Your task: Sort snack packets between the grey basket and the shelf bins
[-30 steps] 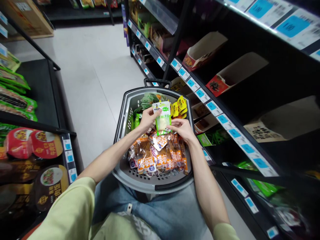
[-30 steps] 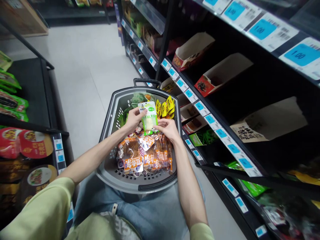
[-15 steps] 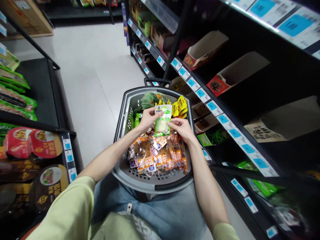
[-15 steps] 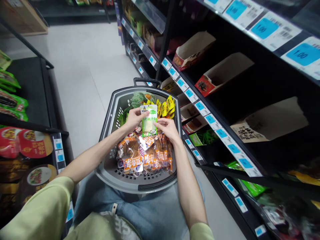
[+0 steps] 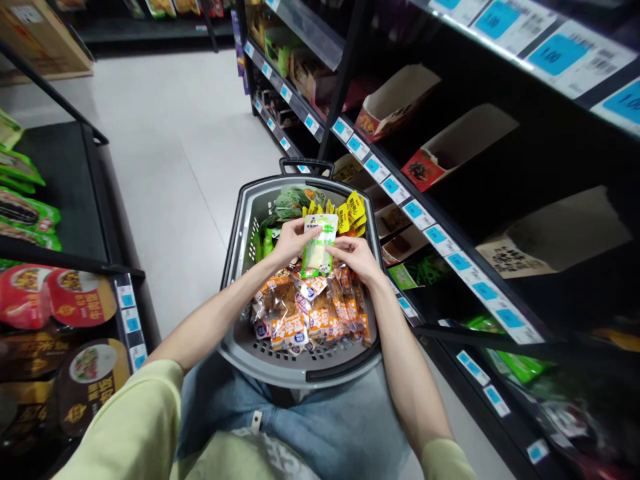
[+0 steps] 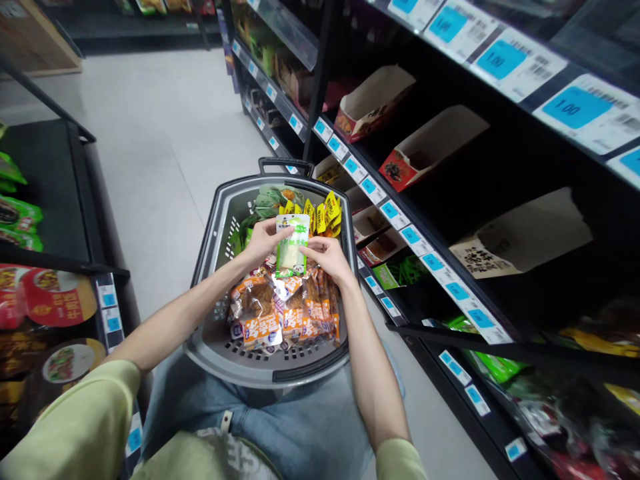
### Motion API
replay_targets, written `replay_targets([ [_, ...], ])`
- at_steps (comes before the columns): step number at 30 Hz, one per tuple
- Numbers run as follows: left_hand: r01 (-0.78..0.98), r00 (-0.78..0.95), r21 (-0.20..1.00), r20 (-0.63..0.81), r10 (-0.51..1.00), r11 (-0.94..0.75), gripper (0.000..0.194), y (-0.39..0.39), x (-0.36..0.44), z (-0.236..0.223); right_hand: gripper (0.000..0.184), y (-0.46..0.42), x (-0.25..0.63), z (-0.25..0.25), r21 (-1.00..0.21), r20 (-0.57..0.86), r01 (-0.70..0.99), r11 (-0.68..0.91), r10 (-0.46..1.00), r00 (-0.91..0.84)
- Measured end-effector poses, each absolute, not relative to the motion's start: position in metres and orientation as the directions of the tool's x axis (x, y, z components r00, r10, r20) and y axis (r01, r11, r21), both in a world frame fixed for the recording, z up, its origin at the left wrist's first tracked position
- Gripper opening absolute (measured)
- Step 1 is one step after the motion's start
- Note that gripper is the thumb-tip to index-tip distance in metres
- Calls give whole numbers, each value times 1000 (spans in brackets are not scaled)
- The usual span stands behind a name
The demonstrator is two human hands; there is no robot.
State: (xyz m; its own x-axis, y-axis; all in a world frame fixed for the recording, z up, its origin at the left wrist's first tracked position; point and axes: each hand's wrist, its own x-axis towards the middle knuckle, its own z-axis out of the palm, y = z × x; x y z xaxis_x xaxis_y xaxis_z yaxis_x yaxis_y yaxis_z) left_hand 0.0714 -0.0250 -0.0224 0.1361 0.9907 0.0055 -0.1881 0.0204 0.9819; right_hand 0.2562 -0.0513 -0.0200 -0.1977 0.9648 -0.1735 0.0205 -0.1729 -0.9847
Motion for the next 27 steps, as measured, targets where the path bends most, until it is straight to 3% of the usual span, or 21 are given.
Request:
replay_targets([
  [7,-168,144,985,2,990,23,46,-25,71,-21,37,-48,256,-27,-987,-162,26,-160,968,-191],
  [13,-27,403,997,-50,914,67,41,-25,70,-17,46,-39,253,-25,-990,-142,-31,-141,989,38],
  [16,26,447,997,-72,892,68,39,-24,70,-12,49,-35,255,-20,-990,-125,-82,-117,987,103],
  [20,71,396,997,-65,916,40,43,-26,70,-7,55,-39,252,-11,-989,-96,-110,-98,995,-21],
  [23,75,393,996,-65,917,39,45,-27,71,-7,62,-47,253,-1,-1000,1,-26,-2,993,-121],
  [27,129,514,989,-129,848,72,35,-30,76,-7,48,-76,279,22,-979,17,202,31,997,-70],
])
